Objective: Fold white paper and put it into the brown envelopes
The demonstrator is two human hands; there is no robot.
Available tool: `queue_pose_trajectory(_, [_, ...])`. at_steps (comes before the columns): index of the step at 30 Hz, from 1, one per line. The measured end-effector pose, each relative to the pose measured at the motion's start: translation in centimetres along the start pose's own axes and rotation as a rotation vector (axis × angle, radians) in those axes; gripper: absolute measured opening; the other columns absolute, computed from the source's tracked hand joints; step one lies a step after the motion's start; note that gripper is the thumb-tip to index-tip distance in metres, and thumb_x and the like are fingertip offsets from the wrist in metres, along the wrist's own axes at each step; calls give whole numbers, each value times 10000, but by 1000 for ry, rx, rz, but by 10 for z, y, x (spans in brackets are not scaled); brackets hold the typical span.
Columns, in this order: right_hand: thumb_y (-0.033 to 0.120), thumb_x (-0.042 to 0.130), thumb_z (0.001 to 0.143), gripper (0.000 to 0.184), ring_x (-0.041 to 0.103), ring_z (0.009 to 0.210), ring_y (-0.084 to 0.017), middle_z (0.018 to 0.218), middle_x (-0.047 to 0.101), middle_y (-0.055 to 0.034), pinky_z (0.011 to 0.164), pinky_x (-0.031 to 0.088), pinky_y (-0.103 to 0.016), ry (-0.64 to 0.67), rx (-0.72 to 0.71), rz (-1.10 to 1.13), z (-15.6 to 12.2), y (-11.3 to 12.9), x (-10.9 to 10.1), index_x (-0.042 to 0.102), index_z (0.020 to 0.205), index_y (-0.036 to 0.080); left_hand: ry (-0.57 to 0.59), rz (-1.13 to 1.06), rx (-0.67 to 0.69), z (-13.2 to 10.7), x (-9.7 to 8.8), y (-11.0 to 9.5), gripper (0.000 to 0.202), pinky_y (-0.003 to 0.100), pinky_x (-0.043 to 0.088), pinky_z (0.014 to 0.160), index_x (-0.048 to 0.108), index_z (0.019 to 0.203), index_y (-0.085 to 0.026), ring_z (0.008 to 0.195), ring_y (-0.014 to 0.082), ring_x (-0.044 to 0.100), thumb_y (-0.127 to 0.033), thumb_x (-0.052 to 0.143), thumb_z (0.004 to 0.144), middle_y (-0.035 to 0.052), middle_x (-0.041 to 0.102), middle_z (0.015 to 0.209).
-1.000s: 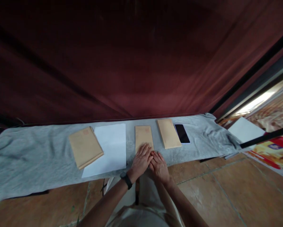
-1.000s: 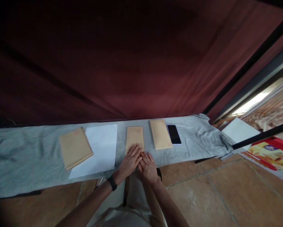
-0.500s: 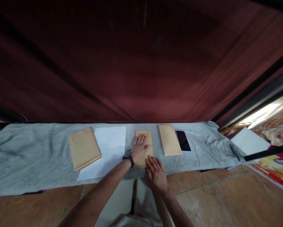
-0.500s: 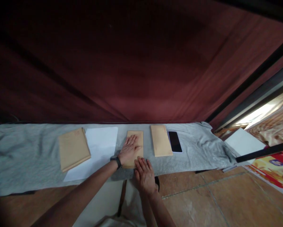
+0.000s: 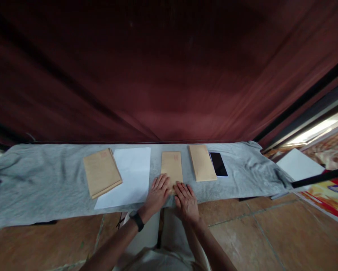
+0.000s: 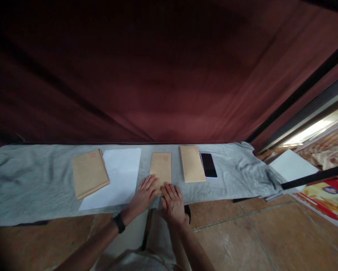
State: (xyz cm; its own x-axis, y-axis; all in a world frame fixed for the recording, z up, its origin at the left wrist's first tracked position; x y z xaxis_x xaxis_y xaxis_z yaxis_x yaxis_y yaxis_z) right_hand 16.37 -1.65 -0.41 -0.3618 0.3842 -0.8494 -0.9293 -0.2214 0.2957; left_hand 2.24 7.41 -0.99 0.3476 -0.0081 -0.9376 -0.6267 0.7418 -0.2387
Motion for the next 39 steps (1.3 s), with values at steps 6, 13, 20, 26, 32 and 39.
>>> queue_pose_trajectory(6, [257, 479, 1007, 393, 548, 1325, -217, 1398, 629, -94, 1193, 335, -456, -20, 12, 120, 1, -4, -6, 593, 1380, 208, 21, -111, 62, -27, -12, -18, 393, 456, 373, 1181, 557, 1389, -222, 1395, 213, 482, -276, 449, 1015, 79, 566, 1473])
queue_pose_trajectory(13, [280, 469, 1023, 278, 631, 1155, -204, 1188, 720, -78, 1124, 412, -432, -56, 157, 282, 3, -18, -7, 707, 1151, 213, 26, -185, -74, -9, -20, -14, 284, 425, 451, 1078, 687, 1168, -209, 1230, 222, 597, -267, 457, 1013, 79, 696, 1275])
queue_pose_trajectory(20, [250, 475, 1009, 246, 623, 1062, -231, 1110, 709, -90, 974, 472, -398, -79, 269, 267, 8, -21, -2, 707, 1070, 195, -23, -148, -129, -3, -23, -18, 284, 416, 475, 997, 707, 1091, -204, 1123, 236, 628, -244, 436, 1016, 76, 719, 1195])
queue_pose_trajectory(26, [227, 493, 1000, 210, 607, 1044, -225, 1082, 690, -84, 942, 453, -373, -89, 342, 177, 12, -18, -2, 686, 1075, 190, -22, -75, -133, -3, -21, -22, 299, 446, 475, 1027, 689, 1163, -195, 1151, 260, 620, -188, 448, 986, 92, 703, 1232])
queue_pose_trajectory(32, [226, 436, 1023, 300, 589, 1156, -233, 1192, 680, -105, 1034, 448, -420, -115, 295, 168, 9, -5, -5, 674, 1202, 192, 48, -46, 79, -25, -8, -47, 446, 432, 391, 1177, 537, 1412, -138, 1411, 255, 468, -236, 446, 987, 131, 546, 1487])
queue_pose_trajectory(39, [267, 377, 1049, 498, 442, 1419, -198, 1495, 536, -124, 1207, 343, -426, 52, 104, 127, 1, 38, 1, 415, 1526, 130, 95, 11, 47, -34, 8, -46, 541, 444, 371, 1205, 473, 1467, -65, 1431, 251, 455, -148, 387, 939, 183, 532, 1491])
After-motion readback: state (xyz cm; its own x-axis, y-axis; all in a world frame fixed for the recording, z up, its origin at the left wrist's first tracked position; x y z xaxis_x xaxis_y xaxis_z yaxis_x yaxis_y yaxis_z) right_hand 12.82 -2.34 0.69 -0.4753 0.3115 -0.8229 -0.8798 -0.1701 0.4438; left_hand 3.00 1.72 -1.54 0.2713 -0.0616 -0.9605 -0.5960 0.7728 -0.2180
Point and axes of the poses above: each hand's wrist, its own z-axis towards the middle knuckle, its own x-axis out of the palm, y = z × x, the point moved 5 cm from there along z, towards the middle knuckle
